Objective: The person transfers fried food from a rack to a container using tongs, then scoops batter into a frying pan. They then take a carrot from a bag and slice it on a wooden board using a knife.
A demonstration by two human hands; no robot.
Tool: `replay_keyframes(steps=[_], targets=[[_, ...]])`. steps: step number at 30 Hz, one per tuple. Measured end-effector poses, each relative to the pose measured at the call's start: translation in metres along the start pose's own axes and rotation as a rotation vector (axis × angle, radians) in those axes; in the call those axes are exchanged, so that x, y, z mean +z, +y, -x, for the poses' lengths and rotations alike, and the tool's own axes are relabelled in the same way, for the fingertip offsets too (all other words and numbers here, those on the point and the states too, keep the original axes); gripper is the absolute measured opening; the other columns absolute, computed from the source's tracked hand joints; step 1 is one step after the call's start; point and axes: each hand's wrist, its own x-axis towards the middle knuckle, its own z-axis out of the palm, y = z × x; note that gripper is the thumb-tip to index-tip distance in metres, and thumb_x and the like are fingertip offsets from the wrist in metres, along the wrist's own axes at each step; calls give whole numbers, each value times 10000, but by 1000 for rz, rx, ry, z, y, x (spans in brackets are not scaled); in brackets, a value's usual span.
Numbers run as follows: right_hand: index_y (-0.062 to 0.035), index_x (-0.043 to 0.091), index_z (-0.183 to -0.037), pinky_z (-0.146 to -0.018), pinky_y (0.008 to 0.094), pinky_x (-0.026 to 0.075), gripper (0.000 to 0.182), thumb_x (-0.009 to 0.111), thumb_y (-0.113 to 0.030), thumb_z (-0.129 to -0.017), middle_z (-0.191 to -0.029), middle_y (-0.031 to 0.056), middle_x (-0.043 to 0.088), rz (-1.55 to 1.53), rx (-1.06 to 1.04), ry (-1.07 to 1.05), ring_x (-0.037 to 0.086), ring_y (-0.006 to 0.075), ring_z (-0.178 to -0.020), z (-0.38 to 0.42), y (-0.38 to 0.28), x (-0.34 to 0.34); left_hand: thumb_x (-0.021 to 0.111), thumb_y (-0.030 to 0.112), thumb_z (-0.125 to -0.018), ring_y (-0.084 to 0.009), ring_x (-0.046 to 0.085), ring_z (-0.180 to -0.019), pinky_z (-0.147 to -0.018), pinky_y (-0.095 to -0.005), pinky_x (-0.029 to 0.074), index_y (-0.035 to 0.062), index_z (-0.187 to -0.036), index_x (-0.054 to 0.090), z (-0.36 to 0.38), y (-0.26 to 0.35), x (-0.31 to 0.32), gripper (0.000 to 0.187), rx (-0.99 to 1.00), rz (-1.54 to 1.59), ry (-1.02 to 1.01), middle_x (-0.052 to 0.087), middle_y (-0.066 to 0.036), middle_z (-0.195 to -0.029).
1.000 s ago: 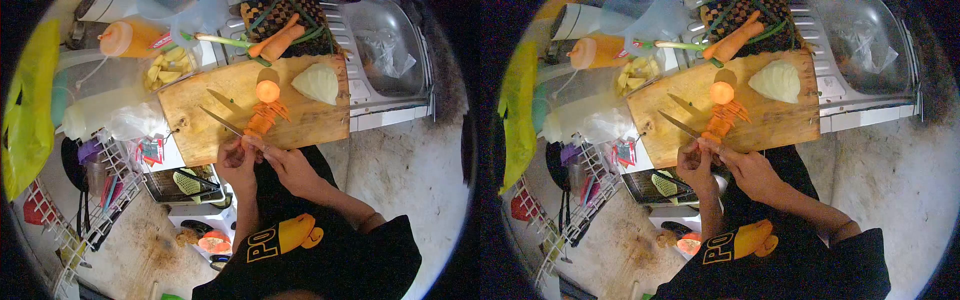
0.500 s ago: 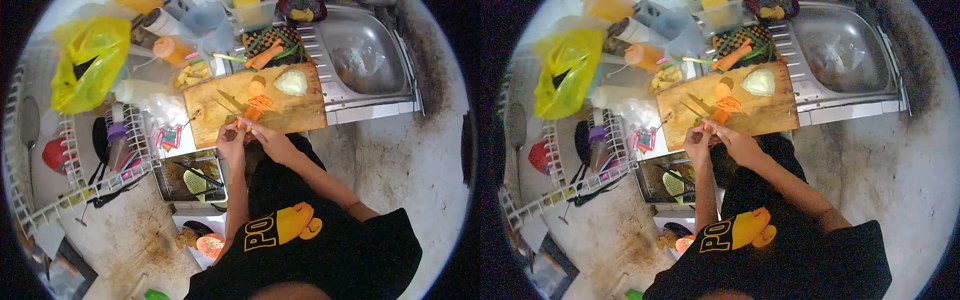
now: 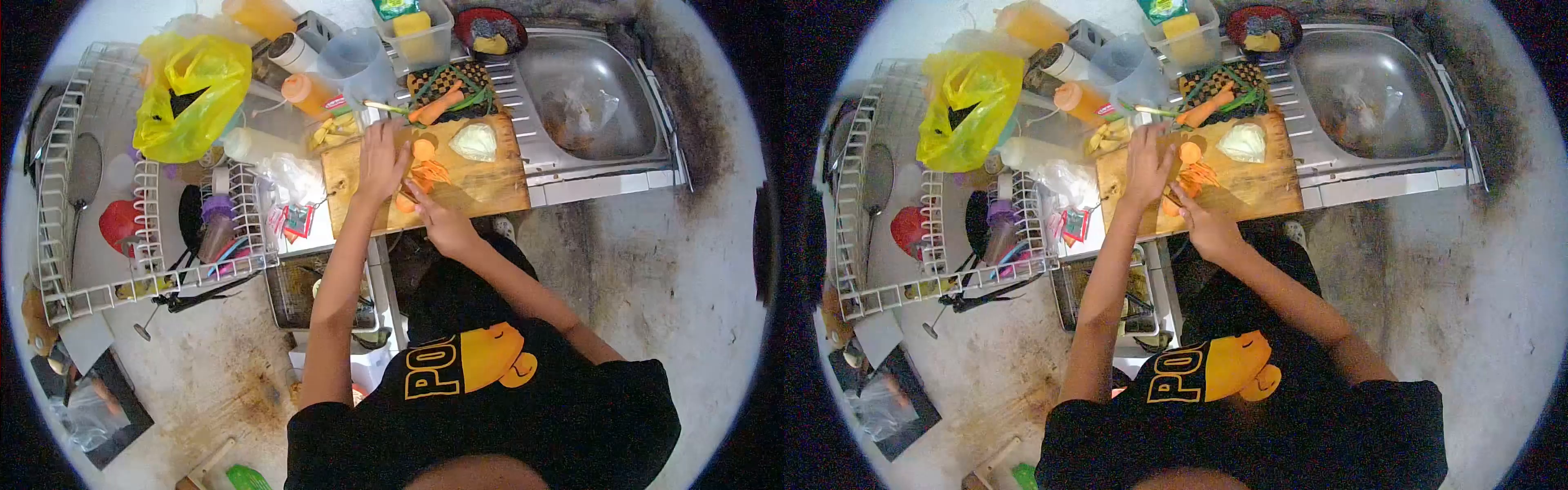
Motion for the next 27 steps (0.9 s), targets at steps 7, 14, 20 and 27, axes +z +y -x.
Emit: replay_keyframes(steps=[7,14,20,27], targets=[[-256,371,-1423,-728,517,492,431,373,-281,-992,-882,258,632,89,41,-15,615,444,-800,0,-6,1,520,156,-892,-333,473,-1030,-902,-436,368,53,-1159,548,2,0,1,287,-21,-59,-133,524,-143,-1081],[-285,349,-1430,-740,528,486,428,336,-317,-1003,-848,264,633,67,75,-41,614,451,-793,-5,-2,3,465,208,-916,-344,472,-996,-889,-437,351,52,-1123,565,4,-7,12,277,-36,15,-32,515,-153,-999],[-254,336,-1437,-678,544,491,457,380,-297,-984,-780,258,630,207,82,14,626,428,-718,-5,-6,9,473,145,-906,-337,466,-1002,-880,-435,354,53,-1128,560,8,-15,12,256,-47,75,-6,513,-151,-1040],[-242,318,-1450,-722,527,480,442,314,-294,-1011,-890,281,629,-60,-189,124,612,460,-800,-18,34,26,497,152,-900,-352,469,-975,-874,-459,351,18,-1080,563,13,-3,11,234,-151,99,206,503,-163,-973]])
